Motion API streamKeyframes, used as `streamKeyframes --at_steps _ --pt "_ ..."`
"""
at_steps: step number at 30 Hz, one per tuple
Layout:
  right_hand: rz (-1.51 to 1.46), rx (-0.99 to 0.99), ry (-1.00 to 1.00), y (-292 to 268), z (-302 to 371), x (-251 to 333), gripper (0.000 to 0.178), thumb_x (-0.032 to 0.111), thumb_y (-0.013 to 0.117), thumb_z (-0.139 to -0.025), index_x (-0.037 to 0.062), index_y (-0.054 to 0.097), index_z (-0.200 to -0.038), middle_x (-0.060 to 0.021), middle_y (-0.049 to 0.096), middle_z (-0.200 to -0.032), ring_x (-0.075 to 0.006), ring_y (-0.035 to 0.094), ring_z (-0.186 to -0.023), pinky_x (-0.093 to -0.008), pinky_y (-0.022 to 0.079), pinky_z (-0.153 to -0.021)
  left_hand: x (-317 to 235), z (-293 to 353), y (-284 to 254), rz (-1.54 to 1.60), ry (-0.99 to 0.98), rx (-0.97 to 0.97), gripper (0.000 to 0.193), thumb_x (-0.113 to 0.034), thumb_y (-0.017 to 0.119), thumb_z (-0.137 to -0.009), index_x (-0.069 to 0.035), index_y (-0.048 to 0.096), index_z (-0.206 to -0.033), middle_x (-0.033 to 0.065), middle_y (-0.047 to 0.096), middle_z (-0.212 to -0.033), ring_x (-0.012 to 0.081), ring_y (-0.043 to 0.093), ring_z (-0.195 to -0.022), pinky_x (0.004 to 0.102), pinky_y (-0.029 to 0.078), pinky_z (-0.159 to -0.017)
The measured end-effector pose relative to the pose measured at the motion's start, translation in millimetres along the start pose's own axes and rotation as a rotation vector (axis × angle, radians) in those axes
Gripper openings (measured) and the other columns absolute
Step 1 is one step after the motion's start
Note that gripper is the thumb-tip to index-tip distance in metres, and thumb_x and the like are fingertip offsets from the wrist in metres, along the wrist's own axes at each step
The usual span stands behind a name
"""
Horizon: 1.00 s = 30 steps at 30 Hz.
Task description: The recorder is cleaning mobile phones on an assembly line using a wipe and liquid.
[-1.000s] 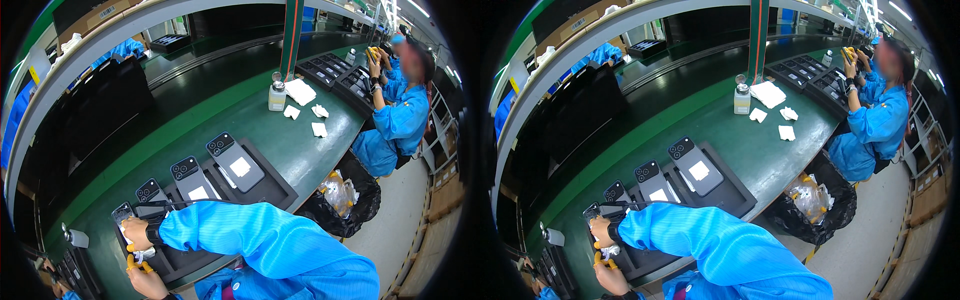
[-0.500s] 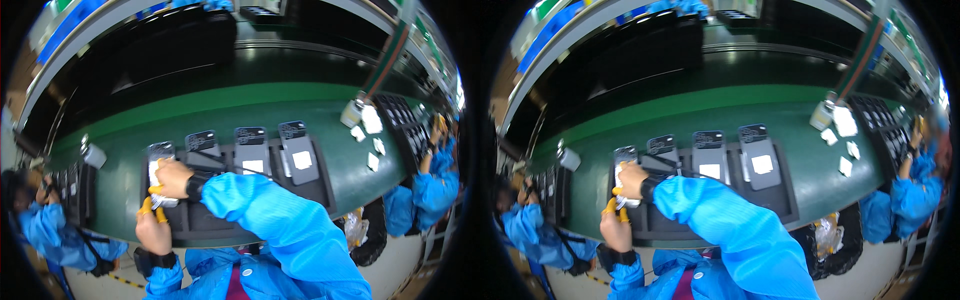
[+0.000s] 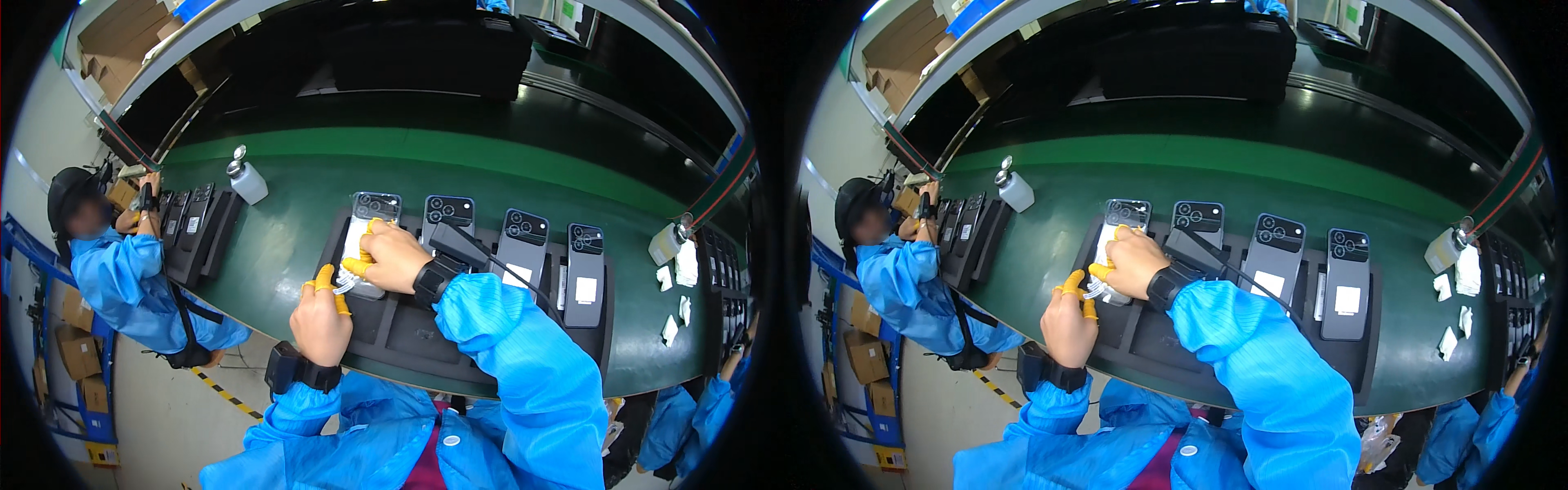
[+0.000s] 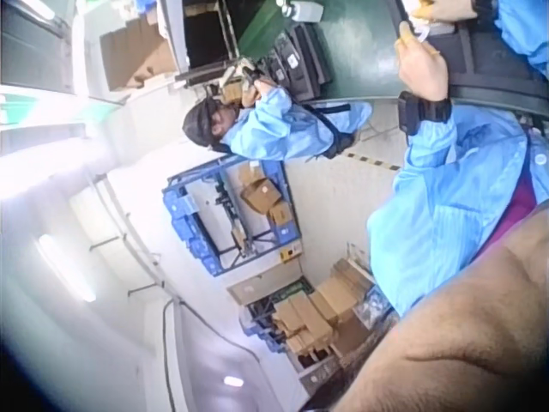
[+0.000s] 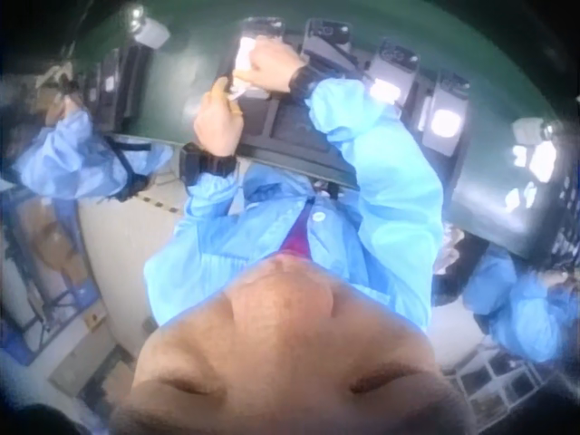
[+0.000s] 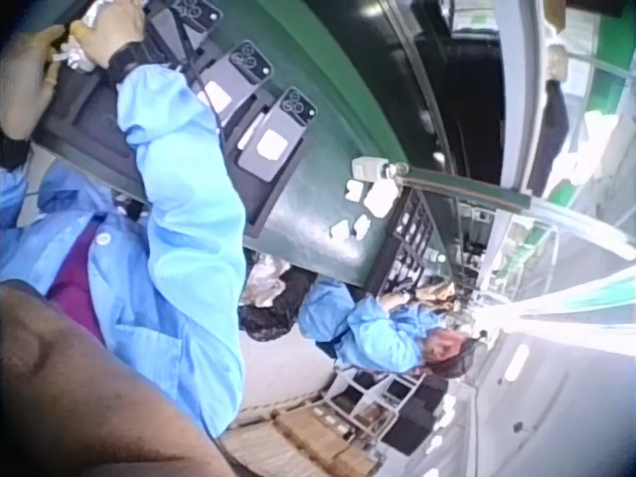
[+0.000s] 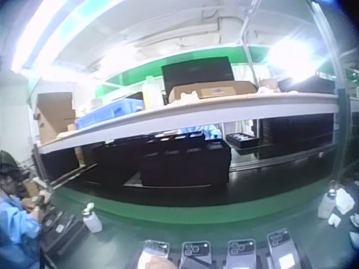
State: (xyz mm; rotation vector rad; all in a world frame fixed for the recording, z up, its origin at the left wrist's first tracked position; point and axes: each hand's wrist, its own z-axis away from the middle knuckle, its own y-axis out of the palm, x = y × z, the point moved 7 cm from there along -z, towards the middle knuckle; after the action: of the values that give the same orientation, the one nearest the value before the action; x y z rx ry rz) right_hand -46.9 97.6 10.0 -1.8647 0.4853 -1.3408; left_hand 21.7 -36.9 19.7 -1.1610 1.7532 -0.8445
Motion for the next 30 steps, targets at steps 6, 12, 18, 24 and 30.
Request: streamKeyframes --at_steps 6,12,18,24,30 --pt "-0.010 0.021 0.010 -1 -1 1 0.045 0.041 0.067 -0.087 -0.0036 0.072 -0.093 -0.0257 0.061 -0.103 -0.0403 0.059 -0.102 -0.0467 0.047 -0.092 0 -2 2 -0.041 -0.004 0.008 0.041 -0.002 0.067 -0.076 -0.004 0.065 -0.117 0.0210 0.064 -0.094 0.0392 0.065 -0.072 0.0466 0.052 -0.064" --pt "-0.007 0.122 0.007 -2 2 7 0.052 0.045 0.074 -0.078 -0.0034 0.071 -0.094 -0.0264 0.059 -0.105 -0.0412 0.056 -0.105 -0.0467 0.047 -0.093 0 -5 1 -0.044 0.006 0.005 0.042 -0.002 0.066 -0.077 -0.005 0.065 -0.118 0.0195 0.065 -0.092 0.0387 0.065 -0.072 0.0468 0.052 -0.063" --pt "0.085 0.213 -0.084 1 5 9 0.057 0.043 0.081 -0.070 -0.0009 0.064 -0.102 -0.0239 0.055 -0.107 -0.0393 0.053 -0.105 -0.0441 0.045 -0.092 14 -16 6 0.171 0.044 0.087 0.044 0.000 0.066 -0.076 -0.002 0.063 -0.119 0.0144 0.069 -0.089 0.0281 0.064 -0.064 0.0384 0.050 -0.059" --pt "0.110 0.205 -0.115 3 8 15 0.059 0.037 0.079 -0.070 -0.0053 0.058 -0.106 -0.0259 0.055 -0.109 -0.0408 0.053 -0.106 -0.0451 0.046 -0.093 14 -45 19 1.095 -0.310 0.442 0.042 0.007 0.063 -0.082 0.004 0.058 -0.123 0.0032 0.066 -0.090 0.0072 0.058 -0.071 0.0187 0.044 -0.059" --pt "0.022 -0.073 -0.030 2 -2 -2 0.034 0.017 0.064 -0.076 -0.0060 0.062 -0.101 -0.0260 0.064 -0.098 -0.0432 0.063 -0.095 -0.0481 0.051 -0.086 10 -55 21 1.122 -0.266 0.521 0.043 0.006 0.063 -0.085 0.002 0.056 -0.127 0.0060 0.066 -0.101 0.0082 0.059 -0.075 0.0200 0.045 -0.061"
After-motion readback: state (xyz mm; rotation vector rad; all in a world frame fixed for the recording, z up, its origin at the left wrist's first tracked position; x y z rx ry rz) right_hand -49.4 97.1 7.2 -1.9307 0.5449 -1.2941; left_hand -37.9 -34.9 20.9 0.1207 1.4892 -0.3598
